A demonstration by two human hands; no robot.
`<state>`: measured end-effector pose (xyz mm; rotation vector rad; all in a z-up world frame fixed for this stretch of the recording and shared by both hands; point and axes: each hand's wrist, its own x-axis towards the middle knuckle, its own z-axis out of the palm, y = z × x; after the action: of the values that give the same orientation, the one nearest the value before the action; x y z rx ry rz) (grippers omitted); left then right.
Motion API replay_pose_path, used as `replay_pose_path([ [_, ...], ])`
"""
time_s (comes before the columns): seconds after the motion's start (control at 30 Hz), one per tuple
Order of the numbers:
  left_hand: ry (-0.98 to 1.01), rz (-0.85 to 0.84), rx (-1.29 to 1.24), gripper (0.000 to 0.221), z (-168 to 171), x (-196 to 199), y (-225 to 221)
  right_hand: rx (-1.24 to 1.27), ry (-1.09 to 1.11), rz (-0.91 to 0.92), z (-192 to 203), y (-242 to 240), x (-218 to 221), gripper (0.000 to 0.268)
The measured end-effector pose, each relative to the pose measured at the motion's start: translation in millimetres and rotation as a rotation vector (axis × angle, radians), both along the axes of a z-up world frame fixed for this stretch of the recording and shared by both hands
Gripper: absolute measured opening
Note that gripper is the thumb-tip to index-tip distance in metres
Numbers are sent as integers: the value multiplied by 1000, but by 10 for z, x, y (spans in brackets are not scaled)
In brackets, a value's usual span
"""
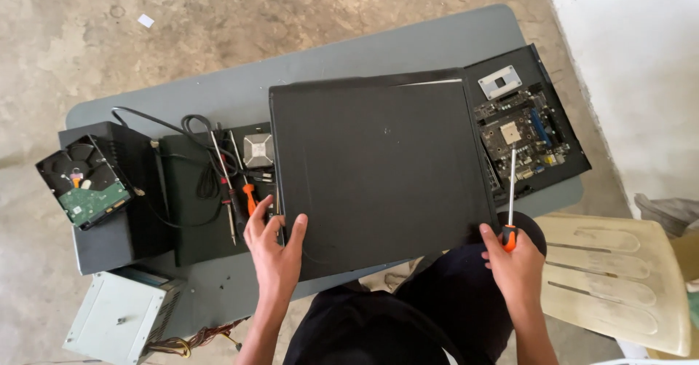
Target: Removing the side panel and internal brackets from a computer case using a screwdriver, followed by cleaning with a brush.
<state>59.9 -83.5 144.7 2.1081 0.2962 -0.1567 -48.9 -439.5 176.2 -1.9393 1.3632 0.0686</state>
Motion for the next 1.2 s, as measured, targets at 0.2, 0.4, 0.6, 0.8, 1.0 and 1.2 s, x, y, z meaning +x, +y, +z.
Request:
replay_pose_path([
  [0.2,535,152,-588,98,598,105,-183,92,-51,-88,18,12,6,36],
  [0.4,307,-89,-740,29,883,177,-172,37,-91,-120,-175,-22,-54,36],
  [0.6,168,-85,-719,19,1211,114,-173,134,-113,-205,-341,-144,-100,44],
  [0.8,194,171,-868,26,1122,280,195,149,-335,-207,-482,-255,-174,29],
  [1.0,215,549,-980,30,1328,284,319,171,-335,-209,-499,-252,-167,46],
  [1.2,158,779,-1192,19,920,328,509,154,-318,-160,-594,-322,-182,43],
])
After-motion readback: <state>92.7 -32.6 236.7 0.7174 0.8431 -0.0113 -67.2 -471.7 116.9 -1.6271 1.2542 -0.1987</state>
